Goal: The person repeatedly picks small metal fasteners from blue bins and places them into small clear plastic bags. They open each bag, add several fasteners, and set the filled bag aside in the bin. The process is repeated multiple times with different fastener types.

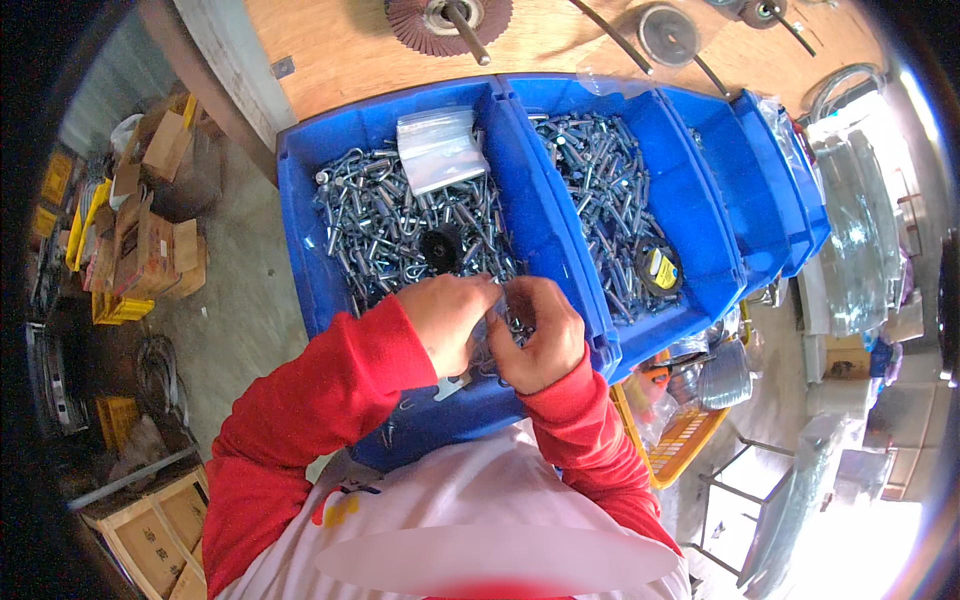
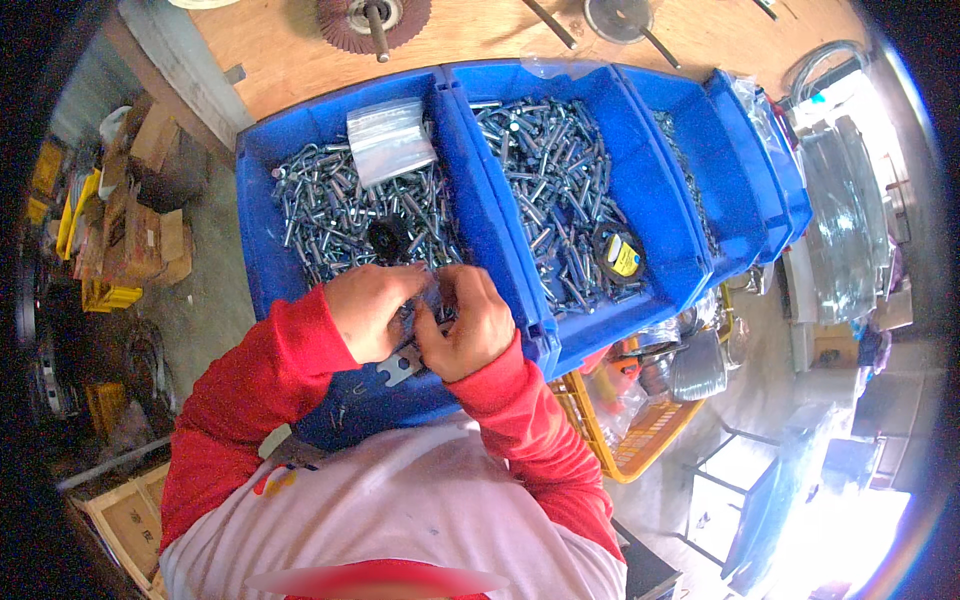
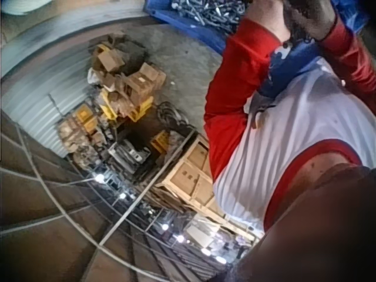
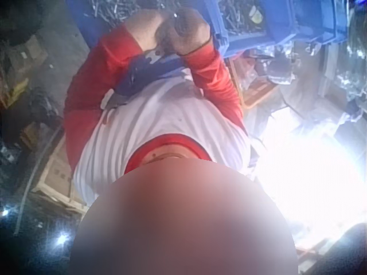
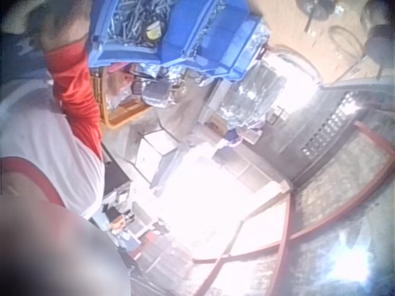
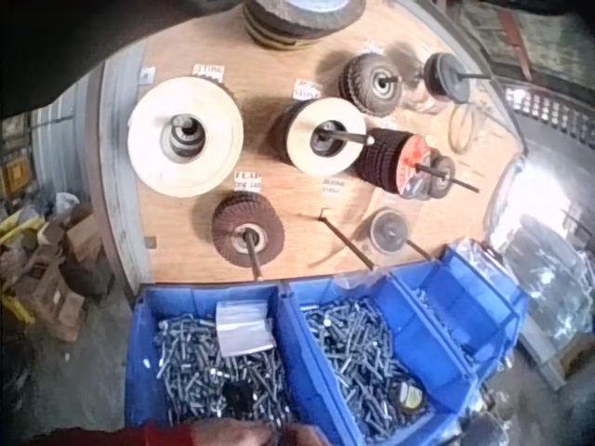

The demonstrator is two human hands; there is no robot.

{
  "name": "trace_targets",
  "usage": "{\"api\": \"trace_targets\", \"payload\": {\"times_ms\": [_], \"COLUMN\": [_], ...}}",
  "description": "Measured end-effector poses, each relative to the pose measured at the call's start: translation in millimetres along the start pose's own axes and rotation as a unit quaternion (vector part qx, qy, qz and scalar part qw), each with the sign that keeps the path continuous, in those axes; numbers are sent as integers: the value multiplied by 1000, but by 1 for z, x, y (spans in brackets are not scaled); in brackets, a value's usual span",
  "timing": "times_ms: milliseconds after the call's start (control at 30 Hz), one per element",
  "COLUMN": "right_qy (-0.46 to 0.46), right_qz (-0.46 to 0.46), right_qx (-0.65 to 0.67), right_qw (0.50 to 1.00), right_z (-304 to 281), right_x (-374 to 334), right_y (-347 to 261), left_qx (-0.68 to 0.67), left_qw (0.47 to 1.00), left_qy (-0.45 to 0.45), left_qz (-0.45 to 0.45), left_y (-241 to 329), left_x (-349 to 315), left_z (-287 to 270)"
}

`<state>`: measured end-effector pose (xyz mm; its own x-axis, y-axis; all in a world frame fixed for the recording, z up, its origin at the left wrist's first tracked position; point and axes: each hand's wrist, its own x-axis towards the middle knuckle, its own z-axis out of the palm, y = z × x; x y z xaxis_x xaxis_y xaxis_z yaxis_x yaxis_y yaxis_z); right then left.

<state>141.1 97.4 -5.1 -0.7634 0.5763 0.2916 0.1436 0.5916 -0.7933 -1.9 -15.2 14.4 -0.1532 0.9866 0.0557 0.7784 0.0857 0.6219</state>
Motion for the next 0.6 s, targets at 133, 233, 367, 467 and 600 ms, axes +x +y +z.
{"api": "trace_targets", "payload": {"times_ms": [133,233,367,467,600], "right_qy": [-43,-41,-49,-51,-33], "right_qz": [12,10,12,25,44], "right_qx": [-105,-122,-99,-76,-79], "right_qw": [993,992,994,995,995], "right_z": [-6,-6,-9,-15,-15], "right_x": [-5,-7,-10,-13,-16], "right_y": [6,6,2,-2,-6], "left_qx": [70,97,90,99,112], "left_qw": [997,994,995,995,994], "left_qy": [-36,-29,-25,-26,-7], "left_qz": [-20,-40,-37,-19,-17], "left_y": [10,12,9,16,42], "left_x": [0,-2,-4,-6,-28], "left_z": [-3,-10,-18,-22,-14]}}
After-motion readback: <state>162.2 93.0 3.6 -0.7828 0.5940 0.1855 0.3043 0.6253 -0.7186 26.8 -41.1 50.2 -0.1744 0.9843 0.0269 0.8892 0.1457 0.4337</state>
